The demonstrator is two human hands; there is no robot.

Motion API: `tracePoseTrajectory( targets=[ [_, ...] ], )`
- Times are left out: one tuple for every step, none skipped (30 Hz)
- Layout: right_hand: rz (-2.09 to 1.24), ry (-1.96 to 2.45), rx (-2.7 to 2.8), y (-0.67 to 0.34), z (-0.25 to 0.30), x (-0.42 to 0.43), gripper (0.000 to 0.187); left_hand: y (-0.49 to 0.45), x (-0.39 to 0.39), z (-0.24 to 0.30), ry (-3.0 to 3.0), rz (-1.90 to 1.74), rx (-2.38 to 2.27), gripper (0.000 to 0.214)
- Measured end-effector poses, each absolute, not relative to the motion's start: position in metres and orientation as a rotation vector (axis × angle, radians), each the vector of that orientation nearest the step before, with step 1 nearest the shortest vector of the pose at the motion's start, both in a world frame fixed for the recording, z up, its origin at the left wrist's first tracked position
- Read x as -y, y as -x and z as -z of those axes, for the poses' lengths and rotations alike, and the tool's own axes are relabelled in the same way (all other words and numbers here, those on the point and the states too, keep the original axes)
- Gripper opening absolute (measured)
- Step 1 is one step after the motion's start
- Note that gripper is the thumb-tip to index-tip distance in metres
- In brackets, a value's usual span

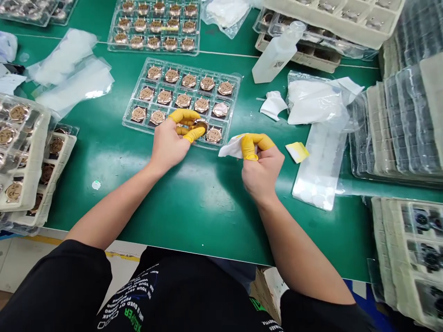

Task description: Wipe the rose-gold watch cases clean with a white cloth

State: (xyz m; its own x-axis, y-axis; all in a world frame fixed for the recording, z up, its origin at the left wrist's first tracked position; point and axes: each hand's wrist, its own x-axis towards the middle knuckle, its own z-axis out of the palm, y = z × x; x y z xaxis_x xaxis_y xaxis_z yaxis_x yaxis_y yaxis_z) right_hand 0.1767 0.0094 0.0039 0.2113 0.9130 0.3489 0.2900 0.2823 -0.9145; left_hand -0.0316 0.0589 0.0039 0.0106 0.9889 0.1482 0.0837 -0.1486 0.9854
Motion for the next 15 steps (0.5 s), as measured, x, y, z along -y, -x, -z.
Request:
tracePoseTrajectory(
  targets=[
    [-0.607,1.244,1.340,-0.181,-0.005,-0.012,0.033,0.037,-0.071,-0.007,-1.470,-1.226,-1.202,0.036],
    [-0.584,1.234,1.347,-0.184,-0.006,-0.013,0.031,0.042,-0.083,-0.010,-1.566,-1.158,-1.215,0.034],
    [-0.575,1.224,1.341,-0.187,-0.007,-0.015,0.031,0.044,-0.094,-0.013,-1.664,-1.064,-1.244,0.031],
    [-0.581,1.220,1.330,-0.189,-0.007,-0.015,0.030,0.046,-0.104,-0.017,-1.756,-0.949,-1.292,0.028],
    [-0.593,1.225,1.319,-0.191,-0.007,-0.016,0.029,0.045,-0.111,-0.023,-1.841,-0.818,-1.354,0.025],
    [-0.606,1.236,1.309,-0.193,-0.007,-0.016,0.028,0.043,-0.115,-0.028,-1.918,-0.685,-1.426,0.023],
    [-0.617,1.250,1.300,-0.195,-0.007,-0.017,0.027,0.041,-0.116,-0.035,-1.990,-0.570,-1.502,0.021],
    [-0.624,1.265,1.290,-0.198,-0.007,-0.017,0.027,0.038,-0.115,-0.042,-2.056,-0.486,-1.579,0.021],
    [-0.627,1.274,1.277,-0.201,-0.008,-0.018,0.027,0.036,-0.113,-0.049,-2.113,-0.433,-1.658,0.023],
    [-0.625,1.274,1.262,-0.205,-0.010,-0.019,0.027,0.035,-0.109,-0.055,-2.153,-0.412,-1.748,0.025],
    [-0.617,1.273,1.253,-0.209,-0.013,-0.020,0.027,0.036,-0.104,-0.060,-2.166,-0.406,-1.847,0.026],
    [-0.604,1.285,1.260,-0.213,-0.016,-0.021,0.027,0.037,-0.100,-0.063,-2.151,-0.390,-1.944,0.028],
    [-0.577,1.314,1.282,-0.217,-0.021,-0.021,0.026,0.040,-0.097,-0.064,-2.119,-0.347,-2.022,0.031],
    [-0.543,1.359,1.312,-0.222,-0.025,-0.021,0.025,0.044,-0.094,-0.064,-2.082,-0.283,-2.072,0.033],
    [-0.511,1.415,1.346,-0.226,-0.030,-0.020,0.024,0.048,-0.092,-0.063,-2.058,-0.215,-2.090,0.037]
  ],
)
